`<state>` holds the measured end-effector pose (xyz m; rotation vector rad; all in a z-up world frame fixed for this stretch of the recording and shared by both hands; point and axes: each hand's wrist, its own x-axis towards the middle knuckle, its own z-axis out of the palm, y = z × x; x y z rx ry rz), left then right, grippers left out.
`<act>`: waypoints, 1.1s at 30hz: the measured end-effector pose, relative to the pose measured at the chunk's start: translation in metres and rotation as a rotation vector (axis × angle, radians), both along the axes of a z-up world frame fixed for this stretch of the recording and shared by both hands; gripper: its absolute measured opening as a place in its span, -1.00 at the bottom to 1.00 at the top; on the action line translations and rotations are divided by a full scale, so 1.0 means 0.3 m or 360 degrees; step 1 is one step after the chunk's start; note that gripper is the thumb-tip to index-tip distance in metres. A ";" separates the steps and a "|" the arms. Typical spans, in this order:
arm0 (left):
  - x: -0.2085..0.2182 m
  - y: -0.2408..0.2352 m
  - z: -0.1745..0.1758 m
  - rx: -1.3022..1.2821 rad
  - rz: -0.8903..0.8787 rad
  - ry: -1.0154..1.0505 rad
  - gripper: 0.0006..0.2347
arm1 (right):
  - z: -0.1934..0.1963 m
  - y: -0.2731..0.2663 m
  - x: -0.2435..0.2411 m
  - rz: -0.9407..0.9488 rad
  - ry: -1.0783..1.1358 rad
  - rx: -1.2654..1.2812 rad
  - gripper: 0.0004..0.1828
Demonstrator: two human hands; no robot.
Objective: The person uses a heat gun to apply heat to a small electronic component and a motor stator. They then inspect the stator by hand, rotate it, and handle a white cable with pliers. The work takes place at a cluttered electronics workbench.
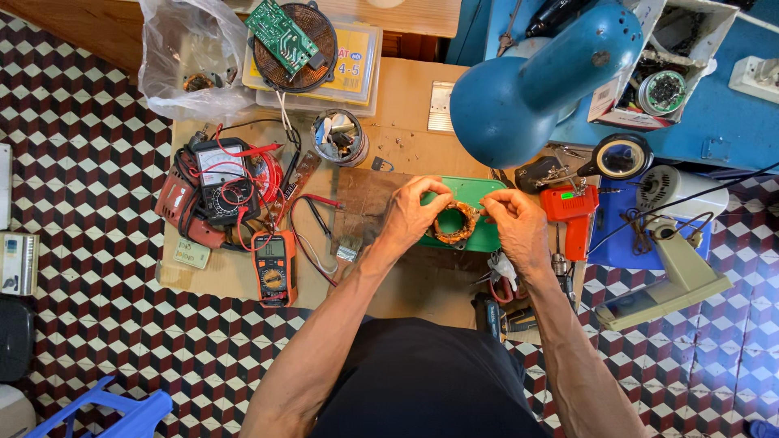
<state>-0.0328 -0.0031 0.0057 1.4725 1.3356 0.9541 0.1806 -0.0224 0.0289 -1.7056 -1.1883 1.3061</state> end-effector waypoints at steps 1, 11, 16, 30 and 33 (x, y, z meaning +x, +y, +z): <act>-0.004 -0.001 -0.001 -0.0006 0.0002 -0.0032 -0.85 | -0.011 -0.002 0.003 -0.0011 0.0045 0.0005 -0.81; 0.006 -0.079 0.168 -0.0690 0.0387 -0.0144 -0.64 | 0.203 -0.089 -0.040 -0.0263 -0.0228 0.0200 -0.56; 0.085 -0.134 0.183 -0.0789 0.0067 -0.1223 -0.47 | 0.361 -0.223 -0.058 -0.0273 -0.0358 0.0409 -0.42; 0.343 -0.337 0.447 -0.1009 -0.1105 -0.1167 -0.57 | -0.254 -0.723 0.337 -0.0683 -0.0416 -0.0376 -0.35; 0.309 -0.337 0.453 -0.1055 -0.0856 -0.0964 -0.64 | -0.249 -0.787 0.342 -0.0831 -0.0176 -0.0427 -0.35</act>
